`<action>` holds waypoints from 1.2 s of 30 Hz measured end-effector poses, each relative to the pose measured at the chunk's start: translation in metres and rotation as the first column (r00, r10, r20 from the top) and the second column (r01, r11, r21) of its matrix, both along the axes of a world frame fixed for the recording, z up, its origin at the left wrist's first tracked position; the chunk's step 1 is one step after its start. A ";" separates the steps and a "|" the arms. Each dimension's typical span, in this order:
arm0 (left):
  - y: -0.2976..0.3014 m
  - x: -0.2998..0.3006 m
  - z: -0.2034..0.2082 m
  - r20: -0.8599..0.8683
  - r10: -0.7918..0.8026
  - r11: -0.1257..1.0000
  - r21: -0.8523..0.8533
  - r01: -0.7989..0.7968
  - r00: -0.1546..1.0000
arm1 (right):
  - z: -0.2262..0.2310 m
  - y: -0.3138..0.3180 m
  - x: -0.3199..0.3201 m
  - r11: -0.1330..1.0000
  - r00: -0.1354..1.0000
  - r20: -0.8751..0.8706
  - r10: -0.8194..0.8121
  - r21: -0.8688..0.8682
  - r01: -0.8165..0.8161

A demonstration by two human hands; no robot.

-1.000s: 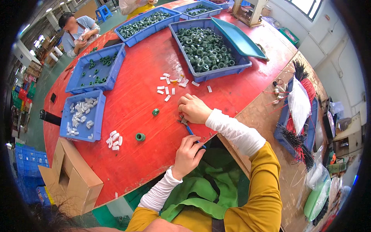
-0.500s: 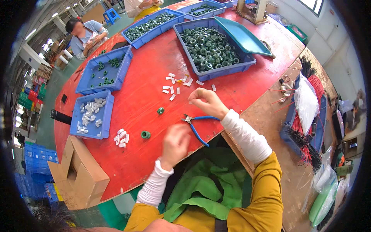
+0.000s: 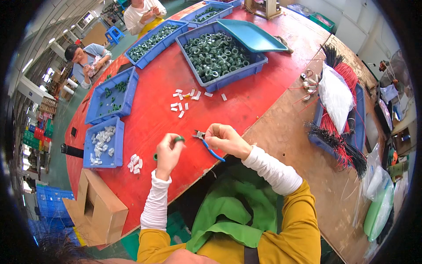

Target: The person assembles small green plastic housings and white plastic inserts by hand, taking parts from plastic bins and pressing them together.

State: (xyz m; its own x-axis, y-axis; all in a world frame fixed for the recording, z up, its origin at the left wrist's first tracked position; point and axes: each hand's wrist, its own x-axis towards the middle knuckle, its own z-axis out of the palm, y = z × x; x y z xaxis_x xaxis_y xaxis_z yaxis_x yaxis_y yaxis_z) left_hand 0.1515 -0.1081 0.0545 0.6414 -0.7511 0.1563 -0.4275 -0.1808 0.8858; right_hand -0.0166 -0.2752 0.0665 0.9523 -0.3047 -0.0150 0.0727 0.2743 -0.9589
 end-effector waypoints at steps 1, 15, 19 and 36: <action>0.005 -0.016 0.007 -0.322 -0.081 0.997 -0.010 0.082 0.943 | 0.001 0.002 -0.005 1.000 1.000 -0.004 -0.001 0.009 0.001; 0.053 -0.095 -0.006 -0.807 -0.222 0.965 -0.102 0.242 0.547 | 0.009 0.033 -0.042 0.772 0.935 -0.225 0.274 -0.528 -0.353; 0.059 -0.100 -0.008 -0.724 -0.275 0.950 -0.103 0.295 0.633 | 0.004 0.043 -0.042 0.711 0.942 -0.207 0.263 -0.619 -0.334; 0.073 -0.101 -0.005 -0.696 -0.238 0.945 -0.006 0.326 0.677 | 0.001 0.052 -0.028 0.584 0.887 -0.297 0.354 -0.671 -0.457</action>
State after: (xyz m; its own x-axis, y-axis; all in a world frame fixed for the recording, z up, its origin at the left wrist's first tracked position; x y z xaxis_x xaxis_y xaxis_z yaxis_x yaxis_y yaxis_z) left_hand 0.0505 -0.0350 0.0491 0.2928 -0.8975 -0.3297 0.2361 -0.2663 0.9345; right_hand -0.0450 -0.2236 0.0679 0.9850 0.1478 -0.0886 0.0001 -0.5148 -0.8573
